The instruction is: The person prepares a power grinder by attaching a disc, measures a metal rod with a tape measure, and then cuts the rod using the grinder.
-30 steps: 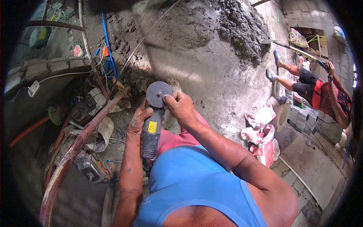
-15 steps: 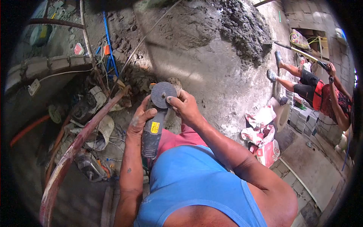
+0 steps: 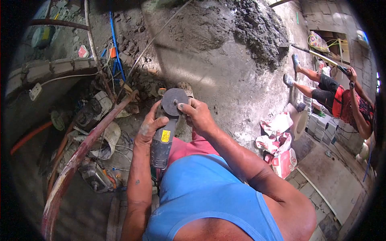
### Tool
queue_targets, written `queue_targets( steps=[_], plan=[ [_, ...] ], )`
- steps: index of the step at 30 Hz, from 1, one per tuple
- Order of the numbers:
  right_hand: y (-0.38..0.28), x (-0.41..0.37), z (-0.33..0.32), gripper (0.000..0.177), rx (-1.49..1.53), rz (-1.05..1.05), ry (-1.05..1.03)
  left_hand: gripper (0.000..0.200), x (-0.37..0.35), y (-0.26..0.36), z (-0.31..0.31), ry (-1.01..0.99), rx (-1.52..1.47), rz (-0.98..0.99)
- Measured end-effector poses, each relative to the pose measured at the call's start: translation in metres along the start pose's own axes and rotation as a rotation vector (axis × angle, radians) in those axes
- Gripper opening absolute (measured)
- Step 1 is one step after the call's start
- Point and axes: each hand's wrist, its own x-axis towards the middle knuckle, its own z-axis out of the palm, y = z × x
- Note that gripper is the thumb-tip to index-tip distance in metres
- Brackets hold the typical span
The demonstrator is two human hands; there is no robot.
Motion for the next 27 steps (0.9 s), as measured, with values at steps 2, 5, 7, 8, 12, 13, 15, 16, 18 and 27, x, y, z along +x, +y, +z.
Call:
queue_targets(
  steps=[2, 5, 7, 8, 12, 13, 15, 16, 18, 27],
  plan=[
    [0.004, 0.003, -0.001, 0.029, 0.016, 0.026, 0.001, 0.088, -0.001, 0.0, 0.001, 0.025, 0.015, -0.004],
    [0.006, 0.006, 0.0, 0.025, 0.076, 0.094, -0.024, 0.088, -0.002, 0.002, 0.006, 0.051, 0.054, 0.055],
    [0.006, 0.011, -0.003, 0.022, 0.117, 0.137, -0.052, 0.087, -0.001, -0.001, 0.001, 0.051, 0.039, 0.039],
    [0.005, 0.016, -0.007, 0.024, 0.142, 0.106, -0.122, 0.086, -0.002, 0.0, 0.001, 0.051, 0.024, 0.024],
    [-0.009, 0.009, -0.027, 0.031, 0.375, -0.017, -0.29, 0.085, -0.001, -0.001, 0.003, 0.067, 0.046, 0.062],
    [-0.012, 0.008, -0.039, 0.039, 0.464, -0.058, -0.361, 0.084, -0.002, -0.001, 0.002, 0.06, 0.049, 0.079],
    [-0.013, 0.007, -0.058, 0.035, 0.525, -0.097, -0.277, 0.081, -0.006, 0.007, 0.008, 0.081, 0.117, 0.113],
    [-0.014, 0.007, -0.067, 0.031, 0.586, -0.137, -0.195, 0.081, -0.007, 0.009, 0.01, 0.084, 0.116, 0.113],
    [-0.012, 0.012, -0.084, 0.029, 0.56, -0.141, -0.136, 0.081, -0.009, 0.012, 0.01, 0.178, 0.394, 0.187],
    [0.031, 0.017, -0.103, 0.021, 0.302, -0.063, 0.109, 0.075, -0.021, 0.009, -0.004, 0.069, 0.018, 0.046]
  ],
)
